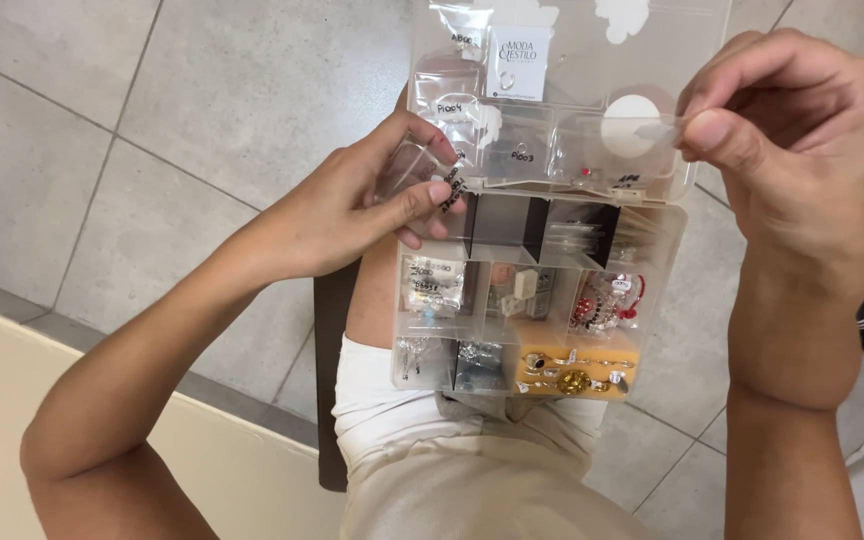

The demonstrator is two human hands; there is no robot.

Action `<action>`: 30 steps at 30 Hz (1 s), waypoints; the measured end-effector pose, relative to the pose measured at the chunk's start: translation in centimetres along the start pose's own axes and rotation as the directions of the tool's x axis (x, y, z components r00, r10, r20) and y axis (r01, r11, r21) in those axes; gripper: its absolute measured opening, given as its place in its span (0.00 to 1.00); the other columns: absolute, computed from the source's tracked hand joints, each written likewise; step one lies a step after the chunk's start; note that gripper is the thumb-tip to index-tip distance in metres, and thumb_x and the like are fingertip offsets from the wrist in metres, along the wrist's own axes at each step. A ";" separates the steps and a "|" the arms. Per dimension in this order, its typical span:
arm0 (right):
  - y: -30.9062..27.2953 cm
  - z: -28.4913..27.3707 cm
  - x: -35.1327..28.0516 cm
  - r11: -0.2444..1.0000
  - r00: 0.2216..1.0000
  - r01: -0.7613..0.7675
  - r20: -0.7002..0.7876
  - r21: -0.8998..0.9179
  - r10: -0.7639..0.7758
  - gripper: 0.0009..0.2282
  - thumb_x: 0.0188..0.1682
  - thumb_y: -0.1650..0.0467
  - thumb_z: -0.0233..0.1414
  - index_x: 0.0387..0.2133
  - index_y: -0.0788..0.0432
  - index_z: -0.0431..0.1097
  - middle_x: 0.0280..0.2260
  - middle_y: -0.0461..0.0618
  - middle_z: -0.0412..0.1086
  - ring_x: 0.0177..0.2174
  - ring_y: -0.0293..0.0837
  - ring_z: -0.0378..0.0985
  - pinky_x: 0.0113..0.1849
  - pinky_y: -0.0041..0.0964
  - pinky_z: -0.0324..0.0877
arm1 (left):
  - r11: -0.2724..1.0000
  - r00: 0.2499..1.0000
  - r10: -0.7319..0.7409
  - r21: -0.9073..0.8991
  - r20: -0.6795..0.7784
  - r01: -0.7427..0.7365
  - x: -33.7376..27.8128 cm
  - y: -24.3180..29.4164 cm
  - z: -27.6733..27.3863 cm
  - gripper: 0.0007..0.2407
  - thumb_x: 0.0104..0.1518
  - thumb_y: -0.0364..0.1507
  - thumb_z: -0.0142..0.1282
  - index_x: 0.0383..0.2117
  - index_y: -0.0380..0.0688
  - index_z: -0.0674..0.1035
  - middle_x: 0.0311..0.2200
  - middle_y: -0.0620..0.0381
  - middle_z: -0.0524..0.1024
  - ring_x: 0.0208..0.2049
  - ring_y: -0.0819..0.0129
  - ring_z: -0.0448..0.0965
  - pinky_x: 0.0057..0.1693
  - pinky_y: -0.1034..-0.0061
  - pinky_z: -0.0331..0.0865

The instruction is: Sorting and organizing small jewelry components and bags into a plastic compartment box.

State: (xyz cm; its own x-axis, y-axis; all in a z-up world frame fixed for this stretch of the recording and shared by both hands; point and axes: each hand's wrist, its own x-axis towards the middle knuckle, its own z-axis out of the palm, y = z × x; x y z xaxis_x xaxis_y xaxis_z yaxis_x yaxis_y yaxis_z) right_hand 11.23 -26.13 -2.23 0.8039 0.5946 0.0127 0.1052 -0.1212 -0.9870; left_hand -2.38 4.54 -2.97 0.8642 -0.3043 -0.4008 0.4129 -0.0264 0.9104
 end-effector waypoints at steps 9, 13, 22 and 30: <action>5.6 -0.5 4.6 0.969 0.990 -0.124 -0.099 -0.215 0.104 0.04 0.65 0.73 0.62 0.43 0.56 0.74 0.40 0.42 0.74 0.38 0.30 0.71 0.43 0.21 0.70 | 0.999 0.999 -0.039 -0.004 0.010 0.039 -0.1 0.0 0.0 0.14 0.63 0.39 0.44 0.49 0.47 0.67 0.42 0.53 0.82 0.41 0.69 0.87 0.45 0.79 0.84; 8.2 -0.5 5.4 0.901 0.980 -0.191 -0.125 -0.391 0.153 0.04 0.62 0.74 0.64 0.39 0.55 0.77 0.34 0.36 0.70 0.30 0.27 0.57 0.34 0.22 0.55 | 1.000 1.000 -0.012 0.004 0.026 0.012 -0.1 -0.6 -0.2 0.16 0.63 0.42 0.43 0.50 0.47 0.66 0.43 0.52 0.81 0.41 0.68 0.86 0.45 0.77 0.84; 11.2 -1.3 5.5 0.777 0.997 -0.053 -0.071 -0.627 0.011 0.12 0.60 0.71 0.75 0.32 0.54 0.78 0.29 0.38 0.69 0.35 0.35 0.66 0.41 0.34 0.61 | 0.997 0.995 -0.080 0.003 0.061 0.079 0.2 -0.8 0.0 0.12 0.65 0.35 0.42 0.52 0.49 0.66 0.40 0.51 0.83 0.46 0.67 0.88 0.48 0.75 0.86; 9.2 -0.3 3.8 0.856 0.996 -0.060 -0.086 -0.513 0.018 0.16 0.59 0.74 0.74 0.33 0.57 0.70 0.34 0.44 0.70 0.34 0.35 0.64 0.38 0.29 0.62 | 0.997 0.986 0.073 0.023 0.148 -0.078 1.1 -2.4 0.2 0.13 0.66 0.24 0.36 0.56 0.43 0.63 0.45 0.43 0.79 0.45 0.62 0.86 0.49 0.74 0.86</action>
State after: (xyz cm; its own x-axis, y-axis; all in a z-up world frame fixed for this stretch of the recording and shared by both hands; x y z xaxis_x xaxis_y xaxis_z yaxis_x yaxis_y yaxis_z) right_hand 15.39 -25.22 -11.17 0.8528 0.5221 0.0082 0.3425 -0.5475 -0.7635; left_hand -2.44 4.10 -5.58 0.8400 -0.4430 -0.3132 0.3379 -0.0245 0.9409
